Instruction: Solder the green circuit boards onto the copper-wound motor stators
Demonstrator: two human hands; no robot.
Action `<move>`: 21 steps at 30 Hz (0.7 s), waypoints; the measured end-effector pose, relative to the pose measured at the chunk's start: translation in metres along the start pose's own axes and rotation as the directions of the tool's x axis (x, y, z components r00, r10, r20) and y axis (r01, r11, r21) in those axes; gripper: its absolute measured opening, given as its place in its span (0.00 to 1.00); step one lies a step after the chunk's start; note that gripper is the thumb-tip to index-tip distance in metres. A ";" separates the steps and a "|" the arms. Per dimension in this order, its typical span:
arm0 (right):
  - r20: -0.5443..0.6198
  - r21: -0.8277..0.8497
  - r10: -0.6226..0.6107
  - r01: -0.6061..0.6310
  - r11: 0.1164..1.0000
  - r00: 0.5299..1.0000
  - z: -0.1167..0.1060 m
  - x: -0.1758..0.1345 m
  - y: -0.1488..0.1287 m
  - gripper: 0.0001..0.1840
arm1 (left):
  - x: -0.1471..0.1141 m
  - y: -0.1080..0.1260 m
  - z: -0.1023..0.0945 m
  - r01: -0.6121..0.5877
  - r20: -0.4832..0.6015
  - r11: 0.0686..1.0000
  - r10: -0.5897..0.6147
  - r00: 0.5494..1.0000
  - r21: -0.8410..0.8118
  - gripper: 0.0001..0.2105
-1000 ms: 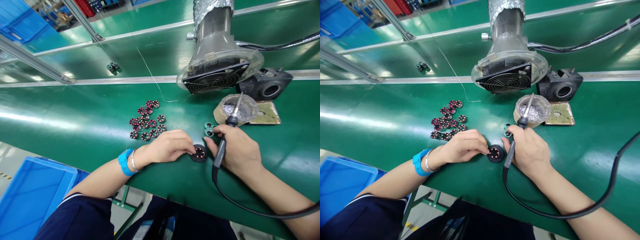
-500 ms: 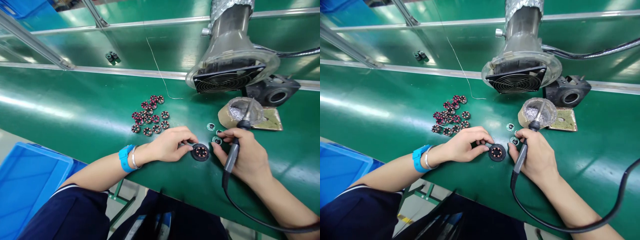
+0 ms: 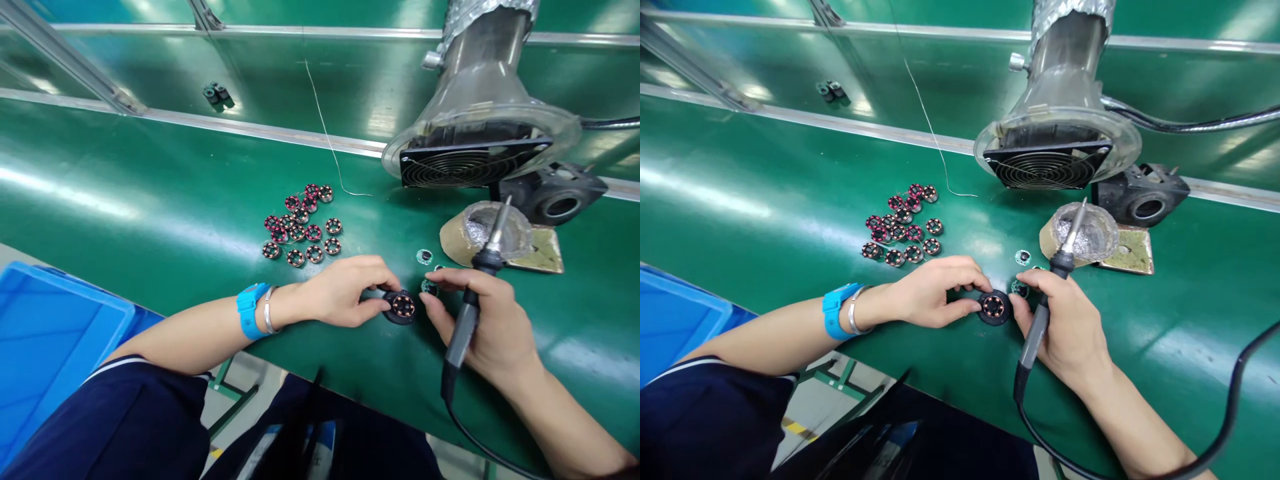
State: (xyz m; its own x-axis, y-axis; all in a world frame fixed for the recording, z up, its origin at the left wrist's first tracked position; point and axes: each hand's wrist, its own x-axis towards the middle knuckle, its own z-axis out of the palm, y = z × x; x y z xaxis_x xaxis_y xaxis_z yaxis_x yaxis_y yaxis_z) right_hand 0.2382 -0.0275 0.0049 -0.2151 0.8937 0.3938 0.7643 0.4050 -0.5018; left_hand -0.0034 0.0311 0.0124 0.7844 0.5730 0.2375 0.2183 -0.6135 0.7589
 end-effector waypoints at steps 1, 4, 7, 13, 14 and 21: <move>0.009 -0.024 -0.003 0.003 1.000 1.000 0.000 -0.001 0.000 0.16 | 0.000 0.000 0.000 0.002 0.001 1.000 -0.002 1.000 0.003 0.09; 0.023 -0.075 -0.017 0.019 0.997 1.000 0.001 -0.003 0.001 0.15 | 0.000 0.000 0.000 0.008 0.001 1.000 -0.008 1.000 0.009 0.09; 0.038 -0.081 -0.041 0.044 0.996 0.998 0.001 -0.003 0.002 0.15 | -0.001 -0.001 0.001 0.006 0.003 1.000 -0.006 1.000 0.006 0.08; 0.002 -0.039 -0.057 0.057 0.998 0.998 0.003 0.001 0.002 0.20 | 0.006 -0.003 0.002 0.075 -0.038 0.995 -0.078 0.996 -0.058 0.09; -0.010 -0.033 -0.069 0.068 0.997 0.998 0.003 0.002 0.001 0.21 | 0.008 -0.003 0.003 0.098 -0.052 0.993 -0.102 0.993 -0.072 0.10; -0.043 -0.009 -0.130 0.130 0.991 0.991 -0.007 0.002 -0.021 0.21 | 0.011 -0.004 0.003 0.157 -0.071 0.978 -0.167 0.983 -0.134 0.12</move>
State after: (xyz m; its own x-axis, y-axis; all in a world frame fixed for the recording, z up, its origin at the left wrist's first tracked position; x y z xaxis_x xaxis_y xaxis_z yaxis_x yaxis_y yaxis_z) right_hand 0.2264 -0.0359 0.0214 -0.2863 0.8241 0.4887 0.7355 0.5159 -0.4391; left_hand 0.0059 0.0384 0.0103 0.6934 0.7048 0.1500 0.2586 -0.4376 0.8612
